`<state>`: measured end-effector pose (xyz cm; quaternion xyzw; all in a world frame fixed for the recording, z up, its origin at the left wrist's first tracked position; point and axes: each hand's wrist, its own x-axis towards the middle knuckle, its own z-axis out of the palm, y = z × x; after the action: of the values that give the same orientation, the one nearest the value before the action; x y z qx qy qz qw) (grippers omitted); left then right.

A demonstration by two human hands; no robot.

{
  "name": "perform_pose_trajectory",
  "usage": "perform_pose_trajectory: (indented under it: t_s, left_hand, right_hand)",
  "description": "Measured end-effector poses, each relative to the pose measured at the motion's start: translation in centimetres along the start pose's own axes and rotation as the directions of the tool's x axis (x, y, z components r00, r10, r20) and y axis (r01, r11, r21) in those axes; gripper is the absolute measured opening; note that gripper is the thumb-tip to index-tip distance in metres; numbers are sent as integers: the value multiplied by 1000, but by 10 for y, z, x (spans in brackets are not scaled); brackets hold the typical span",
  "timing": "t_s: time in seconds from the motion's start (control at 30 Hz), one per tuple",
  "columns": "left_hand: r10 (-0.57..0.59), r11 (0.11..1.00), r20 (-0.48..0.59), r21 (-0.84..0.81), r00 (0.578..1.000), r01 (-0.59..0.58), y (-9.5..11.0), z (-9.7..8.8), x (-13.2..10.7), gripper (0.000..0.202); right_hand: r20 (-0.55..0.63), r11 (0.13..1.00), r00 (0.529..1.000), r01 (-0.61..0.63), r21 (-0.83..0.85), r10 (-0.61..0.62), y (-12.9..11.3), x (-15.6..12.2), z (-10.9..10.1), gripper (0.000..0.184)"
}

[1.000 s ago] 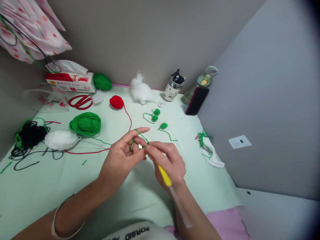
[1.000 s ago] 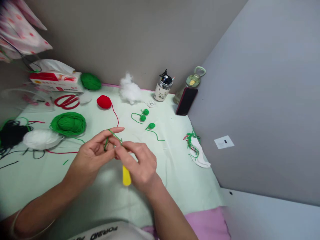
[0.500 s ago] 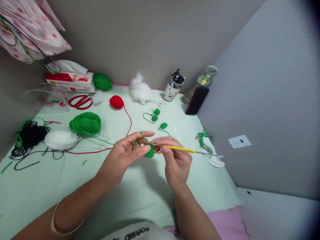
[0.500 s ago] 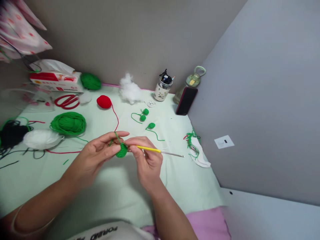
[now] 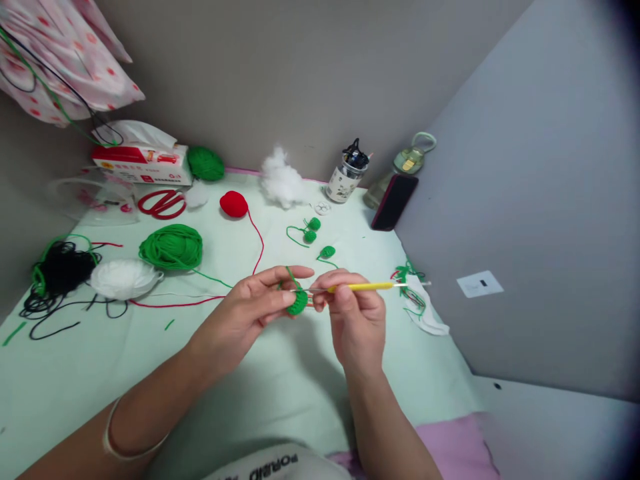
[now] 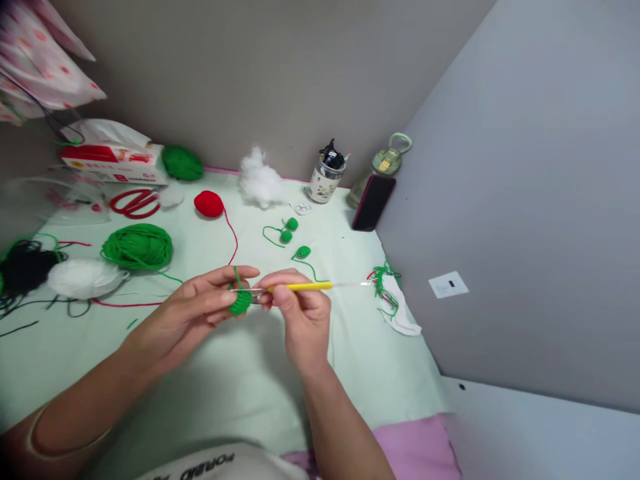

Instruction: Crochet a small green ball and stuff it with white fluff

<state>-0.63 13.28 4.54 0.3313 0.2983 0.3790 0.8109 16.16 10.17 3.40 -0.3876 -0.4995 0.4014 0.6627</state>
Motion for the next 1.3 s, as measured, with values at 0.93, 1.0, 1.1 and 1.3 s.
perform_pose_trajectory:
  t_s: [0.93,1.0,1.1,1.3]
  left_hand:
    - [176,861,-66,494,982,-121,5,9,-10,39]
    - [208,828,-64,542,976,-141,5,9,-9,37]
    - [310,724,-36,656,950,-212,3,8,-9,32]
    - [522,404,116,839,845,-365,0,6,-8,30]
  right_hand:
    - [120,999,993,6,37,-11,-4,-1,-4,19]
    - [124,999,992,36,-9,-35,-5,-1,-4,19]
    - [134,984,986,120,-128,-103,-7,-3,-3,19]
    - [330,692,857,514,-507,-396,-9,-10,1,24]
